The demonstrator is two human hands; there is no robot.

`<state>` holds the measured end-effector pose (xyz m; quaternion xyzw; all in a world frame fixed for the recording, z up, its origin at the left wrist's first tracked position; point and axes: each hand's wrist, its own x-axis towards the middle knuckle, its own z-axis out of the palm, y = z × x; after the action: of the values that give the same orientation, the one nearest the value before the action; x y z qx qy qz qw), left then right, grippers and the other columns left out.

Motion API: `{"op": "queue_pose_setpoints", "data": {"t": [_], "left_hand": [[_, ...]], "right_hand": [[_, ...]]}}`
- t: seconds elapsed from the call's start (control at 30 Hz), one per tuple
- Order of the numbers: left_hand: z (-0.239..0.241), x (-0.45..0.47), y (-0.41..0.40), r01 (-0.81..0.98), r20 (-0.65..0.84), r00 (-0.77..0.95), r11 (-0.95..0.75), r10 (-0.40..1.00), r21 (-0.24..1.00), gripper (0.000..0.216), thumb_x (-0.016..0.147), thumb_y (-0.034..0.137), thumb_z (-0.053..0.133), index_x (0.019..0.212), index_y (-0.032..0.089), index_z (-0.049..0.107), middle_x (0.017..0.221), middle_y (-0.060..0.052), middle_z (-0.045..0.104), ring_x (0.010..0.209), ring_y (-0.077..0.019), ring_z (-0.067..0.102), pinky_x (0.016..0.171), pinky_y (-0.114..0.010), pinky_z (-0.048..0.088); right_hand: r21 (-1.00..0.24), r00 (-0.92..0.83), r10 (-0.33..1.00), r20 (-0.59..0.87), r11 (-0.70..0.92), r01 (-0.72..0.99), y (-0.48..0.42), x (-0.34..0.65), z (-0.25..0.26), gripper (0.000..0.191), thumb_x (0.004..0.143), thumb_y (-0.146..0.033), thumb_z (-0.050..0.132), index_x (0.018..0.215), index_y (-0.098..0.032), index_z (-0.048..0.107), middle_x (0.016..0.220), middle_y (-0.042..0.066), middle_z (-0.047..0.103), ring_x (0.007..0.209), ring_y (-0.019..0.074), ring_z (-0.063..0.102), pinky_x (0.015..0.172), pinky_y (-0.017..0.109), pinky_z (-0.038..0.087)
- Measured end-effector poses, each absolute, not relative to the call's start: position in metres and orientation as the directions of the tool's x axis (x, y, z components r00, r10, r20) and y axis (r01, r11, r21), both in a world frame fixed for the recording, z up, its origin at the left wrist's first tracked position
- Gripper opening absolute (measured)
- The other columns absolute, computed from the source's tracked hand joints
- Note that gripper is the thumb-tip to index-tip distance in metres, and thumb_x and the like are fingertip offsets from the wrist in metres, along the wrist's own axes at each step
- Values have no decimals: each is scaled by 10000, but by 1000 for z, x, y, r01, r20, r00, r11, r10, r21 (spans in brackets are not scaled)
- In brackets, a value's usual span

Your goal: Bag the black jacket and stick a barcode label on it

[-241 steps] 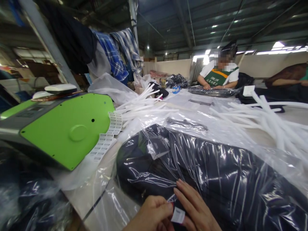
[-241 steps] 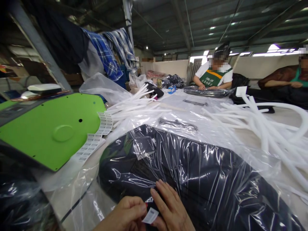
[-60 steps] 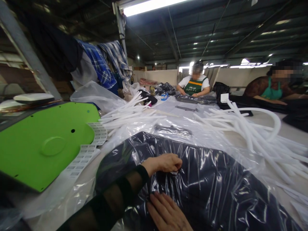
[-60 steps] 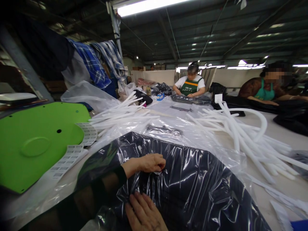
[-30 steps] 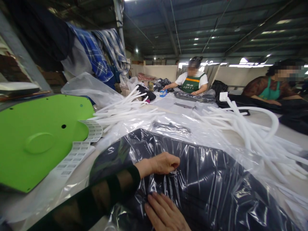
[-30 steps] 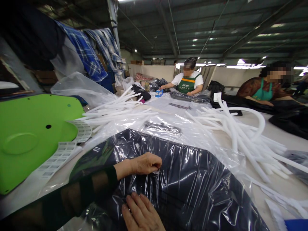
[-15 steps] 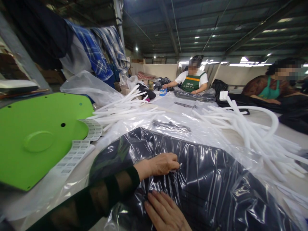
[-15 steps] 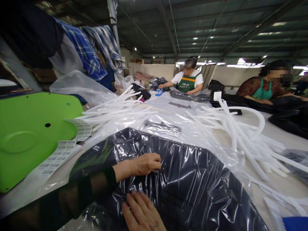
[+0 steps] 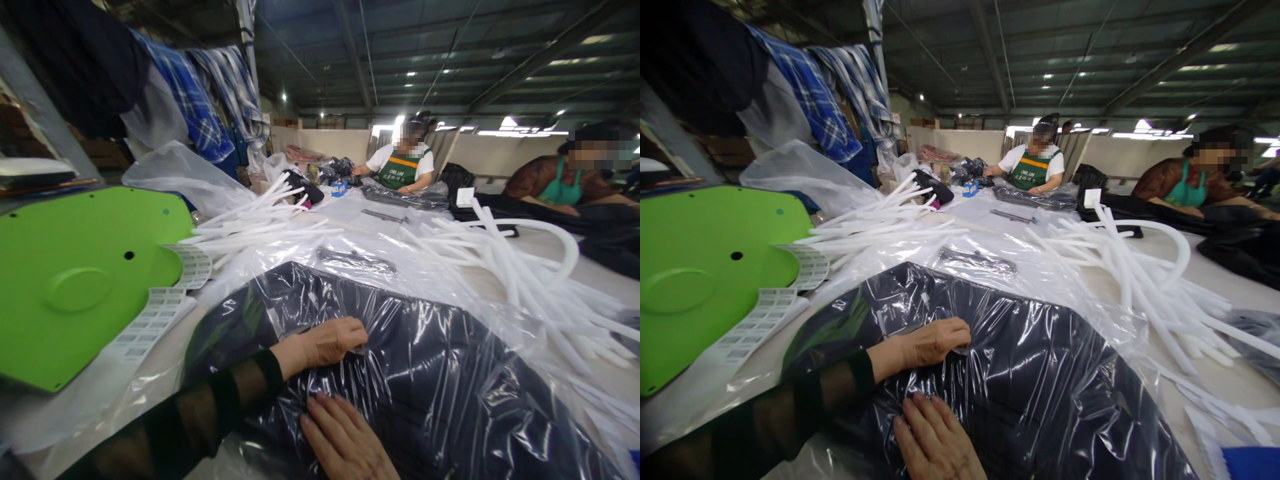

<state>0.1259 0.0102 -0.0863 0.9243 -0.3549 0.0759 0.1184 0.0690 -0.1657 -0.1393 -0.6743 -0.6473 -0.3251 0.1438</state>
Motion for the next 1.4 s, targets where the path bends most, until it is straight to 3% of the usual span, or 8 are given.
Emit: {"op": "queue_pose_setpoints", "data": {"t": [0.63,1.4], "left_hand": [[-107,120,17,-667,359,738,-701,-572,253,231,860,13,301,900,116,504,938,-92,563,869,-143,506,820,-238,461],[-109,113,17,-694,527,678,-682,-512,230,238,859,-6,307,895,110,512,919,-90,570,844,-139,508,806,-232,477]], "right_hand": [[225,-48,780,624,-120,967,-165,70,-141,389,973,-217,259,1172,-194,593,1214,-5,590,1169,165,505,914,307,494],[238,-50,781,622,-129,963,-164,70,-138,395,978,-231,254,1145,-210,611,1185,-13,607,1144,158,527,890,300,504]]}}
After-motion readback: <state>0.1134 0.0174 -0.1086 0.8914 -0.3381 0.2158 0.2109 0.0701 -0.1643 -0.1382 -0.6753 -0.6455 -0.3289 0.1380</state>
